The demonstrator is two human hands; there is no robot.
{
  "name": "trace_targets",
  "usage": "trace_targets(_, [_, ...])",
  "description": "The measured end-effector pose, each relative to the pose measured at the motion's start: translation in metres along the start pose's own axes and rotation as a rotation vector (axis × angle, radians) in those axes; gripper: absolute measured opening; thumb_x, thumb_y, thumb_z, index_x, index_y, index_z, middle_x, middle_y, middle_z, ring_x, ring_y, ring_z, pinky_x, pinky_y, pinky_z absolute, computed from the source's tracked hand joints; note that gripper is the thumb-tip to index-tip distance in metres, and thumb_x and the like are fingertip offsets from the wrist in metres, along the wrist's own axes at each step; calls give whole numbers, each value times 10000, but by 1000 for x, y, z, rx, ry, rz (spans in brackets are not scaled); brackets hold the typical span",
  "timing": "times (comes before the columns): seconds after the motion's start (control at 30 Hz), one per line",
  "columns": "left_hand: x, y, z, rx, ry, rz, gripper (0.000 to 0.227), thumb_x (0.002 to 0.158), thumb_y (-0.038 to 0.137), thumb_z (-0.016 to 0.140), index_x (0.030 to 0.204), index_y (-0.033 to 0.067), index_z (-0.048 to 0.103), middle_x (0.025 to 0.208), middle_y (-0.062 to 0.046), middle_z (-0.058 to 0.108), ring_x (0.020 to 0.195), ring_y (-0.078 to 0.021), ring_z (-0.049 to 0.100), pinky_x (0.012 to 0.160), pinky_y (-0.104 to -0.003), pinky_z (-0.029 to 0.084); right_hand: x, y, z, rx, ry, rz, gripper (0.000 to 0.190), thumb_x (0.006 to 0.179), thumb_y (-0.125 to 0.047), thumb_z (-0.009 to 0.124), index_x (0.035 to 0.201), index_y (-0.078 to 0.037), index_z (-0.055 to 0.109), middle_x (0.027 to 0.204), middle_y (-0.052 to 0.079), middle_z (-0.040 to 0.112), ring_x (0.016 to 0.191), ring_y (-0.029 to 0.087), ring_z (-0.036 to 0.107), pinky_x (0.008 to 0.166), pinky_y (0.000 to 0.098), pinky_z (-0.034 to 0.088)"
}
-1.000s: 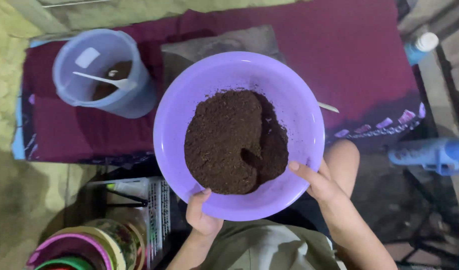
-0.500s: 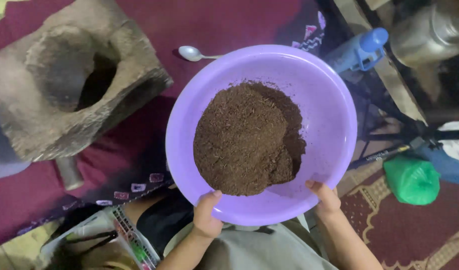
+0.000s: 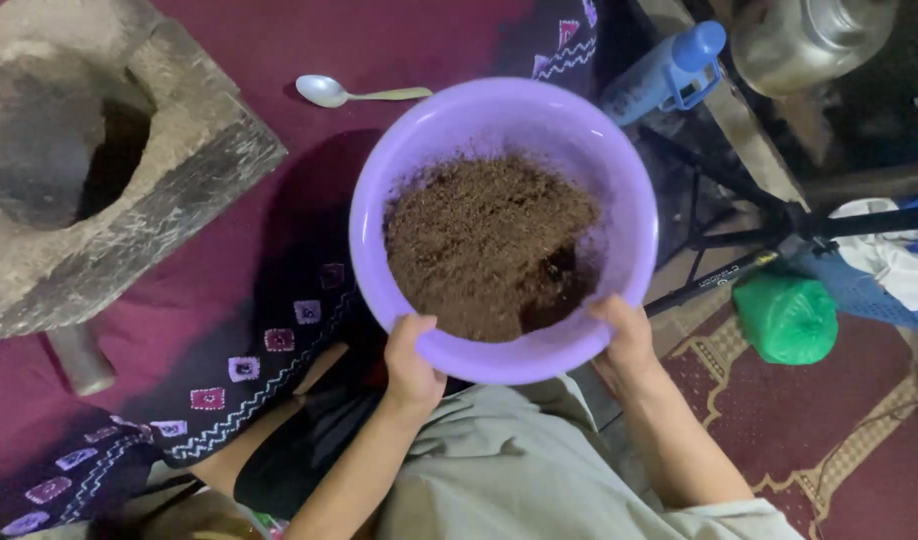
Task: Mixing a brown powder in a purple bowl using hands and a spoon.
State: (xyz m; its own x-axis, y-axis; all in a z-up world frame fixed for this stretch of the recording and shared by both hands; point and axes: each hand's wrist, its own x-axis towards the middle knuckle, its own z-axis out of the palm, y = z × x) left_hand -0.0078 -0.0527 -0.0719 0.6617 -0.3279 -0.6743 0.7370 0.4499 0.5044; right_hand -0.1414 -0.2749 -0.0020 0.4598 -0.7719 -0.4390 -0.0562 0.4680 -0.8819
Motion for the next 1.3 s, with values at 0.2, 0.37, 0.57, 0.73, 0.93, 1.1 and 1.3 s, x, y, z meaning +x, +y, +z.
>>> trace_targets(0.2, [-68, 44, 38, 40, -76, 4, 255, 721, 99, 682, 557, 99, 486, 459, -62, 344, 447, -165, 386, 411, -267, 332, -61, -111, 96, -7, 68, -71, 355, 597, -88, 689, 938, -12, 633, 767, 195, 560, 646, 303, 548, 609, 508, 489])
trace_targets(0.37, [-14, 18, -12, 81, 26, 39, 276, 738, 47, 686, 994, 8, 592, 864, -128, 536, 871, -249, 528, 832, -411, 455, -11, -22, 37, -32, -7, 26, 346, 617, -136, 662, 946, -34, 633, 699, 140, 578, 559, 267, 490, 558, 478, 467])
trace_targets(0.57, [-60, 20, -51, 496, -127, 596, 105, 880, 64, 623, 975, 29, 593, 897, -99, 520, 844, -250, 529, 785, -376, 470, -38, -38, 35, -58, -214, -36, 424, 641, -197, 656, 1031, -41, 594, 812, 115, 534, 686, 249, 490, 566, 358, 439])
trace_targets(0.73, [-57, 51, 8, 12, 87, 61, 219, 747, 85, 707, 755, 130, 493, 636, 4, 374, 588, -149, 423, 539, -314, 372, -22, -16, 59, 104, -67, 97, 181, 632, -101, 673, 778, -4, 628, 535, 137, 448, 412, 235, 342, 413, 317, 306])
trace_targets(0.93, [-70, 55, -2, 210, 62, 108, 173, 824, 26, 659, 725, 91, 534, 674, -11, 332, 681, -136, 243, 586, -296, 319, -10, 11, -20, -248, -304, -232, 391, 643, -38, 702, 1033, -53, 680, 793, 169, 639, 639, 327, 550, 586, 480, 463])
trace_targets(1.1, [-73, 80, 35, -41, 32, 116, 168, 778, 58, 684, 696, 95, 541, 644, -24, 441, 644, -180, 420, 638, -330, 437, -2, 4, 13, -400, -375, -430, 435, 640, -6, 720, 1071, -57, 707, 849, 181, 672, 717, 344, 619, 637, 478, 499])
trace_targets(1.3, [-69, 27, -70, 950, -248, 1185, 335, 879, -53, 720, 1197, -29, 619, 1061, -182, 626, 972, -302, 654, 909, -377, 535, -27, -42, 44, -246, -605, -278, 128, 776, -184, 544, 878, -138, 482, 865, 13, 420, 764, 154, 455, 480, 243, 339])
